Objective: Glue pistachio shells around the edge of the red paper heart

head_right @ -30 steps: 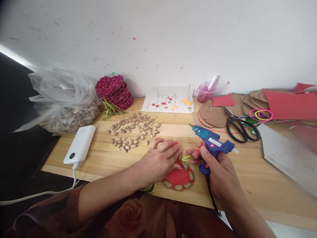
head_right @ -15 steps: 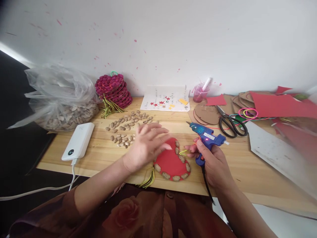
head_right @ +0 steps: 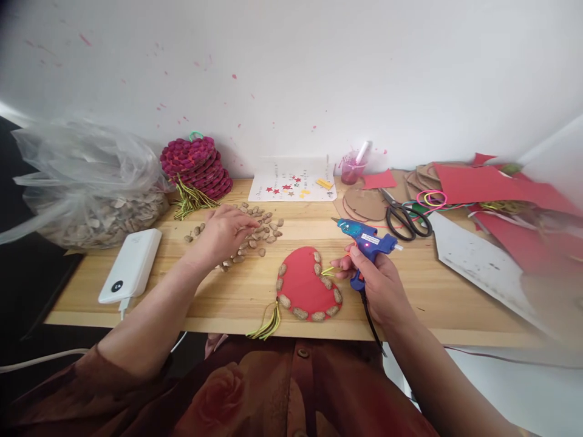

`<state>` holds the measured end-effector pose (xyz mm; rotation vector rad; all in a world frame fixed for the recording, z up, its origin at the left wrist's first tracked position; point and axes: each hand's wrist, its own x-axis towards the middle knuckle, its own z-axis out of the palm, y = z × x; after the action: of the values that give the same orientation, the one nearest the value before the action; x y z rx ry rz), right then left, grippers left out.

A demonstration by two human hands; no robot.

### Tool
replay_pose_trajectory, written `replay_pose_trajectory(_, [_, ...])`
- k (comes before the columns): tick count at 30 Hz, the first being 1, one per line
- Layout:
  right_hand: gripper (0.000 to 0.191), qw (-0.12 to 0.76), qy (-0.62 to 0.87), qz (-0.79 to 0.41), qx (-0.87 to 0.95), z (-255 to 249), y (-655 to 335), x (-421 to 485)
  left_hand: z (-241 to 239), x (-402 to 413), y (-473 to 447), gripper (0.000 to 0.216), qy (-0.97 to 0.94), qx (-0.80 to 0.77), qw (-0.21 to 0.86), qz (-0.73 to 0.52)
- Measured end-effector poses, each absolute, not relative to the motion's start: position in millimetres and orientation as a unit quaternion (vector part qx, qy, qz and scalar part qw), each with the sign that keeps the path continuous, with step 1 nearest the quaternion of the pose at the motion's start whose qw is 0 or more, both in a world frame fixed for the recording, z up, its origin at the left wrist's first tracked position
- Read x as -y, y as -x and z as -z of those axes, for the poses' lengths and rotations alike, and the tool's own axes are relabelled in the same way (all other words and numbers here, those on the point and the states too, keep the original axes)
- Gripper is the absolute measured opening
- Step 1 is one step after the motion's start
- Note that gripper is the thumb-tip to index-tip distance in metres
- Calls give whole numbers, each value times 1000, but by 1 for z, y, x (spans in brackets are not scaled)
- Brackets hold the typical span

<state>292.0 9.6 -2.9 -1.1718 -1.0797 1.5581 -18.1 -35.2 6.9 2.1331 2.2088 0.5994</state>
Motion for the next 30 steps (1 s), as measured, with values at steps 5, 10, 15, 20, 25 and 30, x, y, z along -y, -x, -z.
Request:
replay_pose_trajectory(5, [33, 438, 472, -627, 438, 1, -292, -8, -5, 24, 18, 26, -688, -711, 19, -146])
replay_pose_trajectory(10, [34, 433, 474, -630, 438, -1, -292, -8, -3, 23, 19, 17, -686, -712, -5, -147])
replay_pose_trajectory(15, [37, 429, 476, -631, 438, 4, -293, -9, -3, 25, 22, 19, -658, -732, -13, -177])
replay_pose_trajectory(20, [40, 423, 474, -634, 441, 7, -294, -11, 0, 25, 18, 7, -655, -733, -1, -185])
replay_pose_trajectory(25, [35, 413, 471, -641, 444, 4, -294, -10, 3, 23, 9, 11, -644, -747, -26, -165])
replay_pose_trajectory(30, [31, 405, 471, -640, 451, 3, -295, -9, 0, 23, 10, 26, -642, -747, -8, -175])
